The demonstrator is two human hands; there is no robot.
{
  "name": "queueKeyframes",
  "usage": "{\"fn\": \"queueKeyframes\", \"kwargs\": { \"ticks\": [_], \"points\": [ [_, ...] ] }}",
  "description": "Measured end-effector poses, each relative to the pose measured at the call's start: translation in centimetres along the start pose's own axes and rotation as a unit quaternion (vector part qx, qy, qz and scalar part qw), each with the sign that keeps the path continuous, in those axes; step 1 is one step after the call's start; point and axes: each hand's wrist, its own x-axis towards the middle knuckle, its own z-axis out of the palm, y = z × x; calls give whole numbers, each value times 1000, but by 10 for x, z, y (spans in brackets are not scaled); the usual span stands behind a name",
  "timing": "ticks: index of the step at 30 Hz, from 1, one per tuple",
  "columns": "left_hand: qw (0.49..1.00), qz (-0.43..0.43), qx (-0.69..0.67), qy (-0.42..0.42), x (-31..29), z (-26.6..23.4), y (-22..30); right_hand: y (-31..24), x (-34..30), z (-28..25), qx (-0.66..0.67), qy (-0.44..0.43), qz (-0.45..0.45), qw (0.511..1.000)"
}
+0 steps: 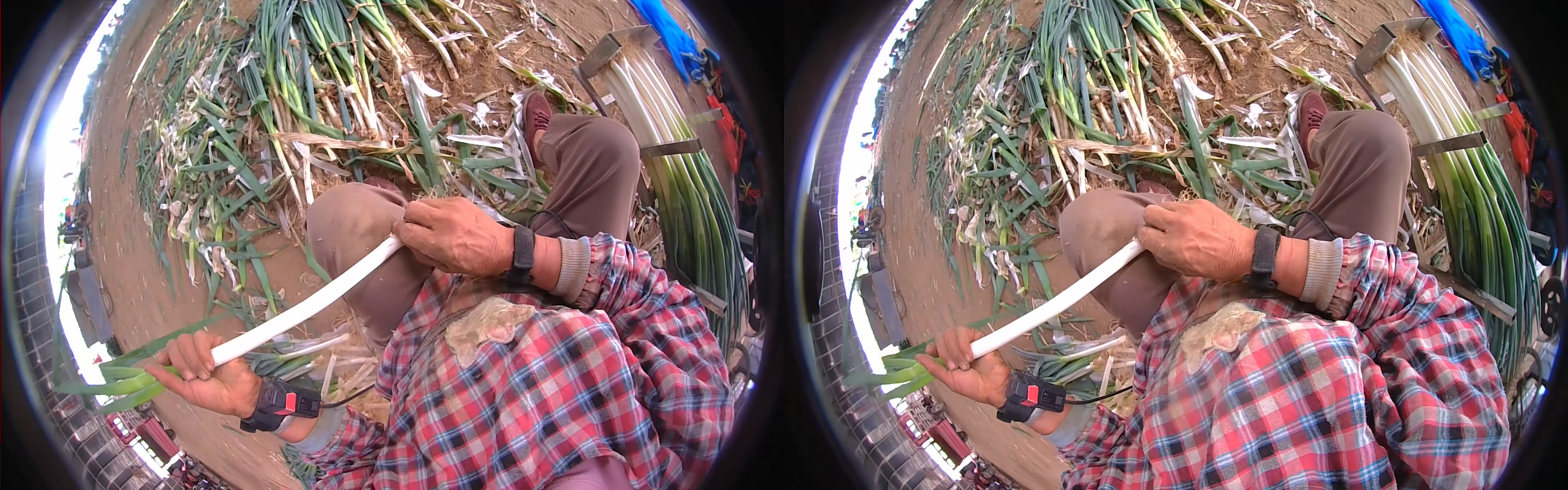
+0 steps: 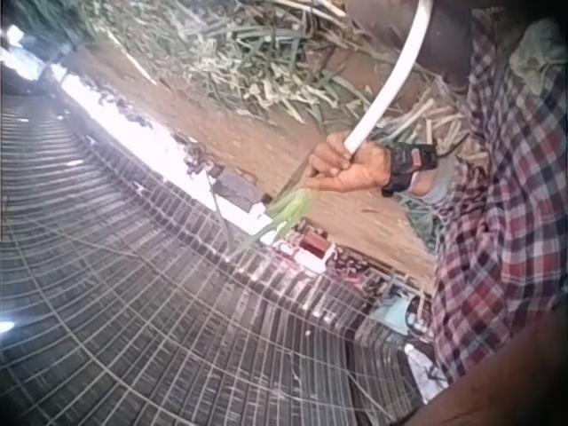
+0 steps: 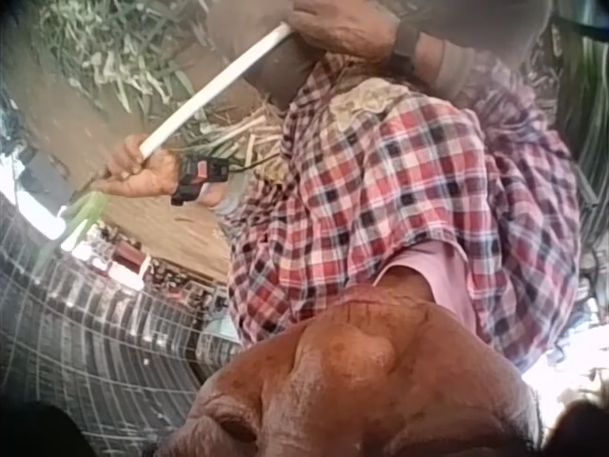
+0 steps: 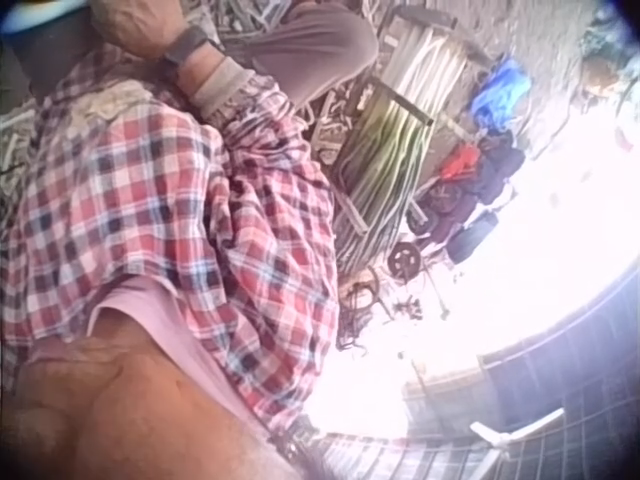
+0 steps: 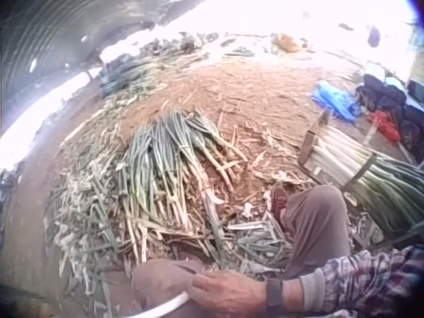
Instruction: Peeling outer layers off of leeks and sorting them into a crate.
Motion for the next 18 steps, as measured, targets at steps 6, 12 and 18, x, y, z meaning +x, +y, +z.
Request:
{"fn": "queueKeyframes", "kwargs": {
  "ticks": [6, 12, 18],
  "points": [
    [998, 28, 12, -63, -10, 19, -1, -3, -1, 9, -4, -9, 6, 1000],
    [986, 38, 32, -158, -21, 25, 2, -1, 4, 25, 126, 53, 108, 985],
    [964, -16, 45, -263, -28, 27, -2, 34, -3, 39, 177, 95, 353, 914]
  ]
}}
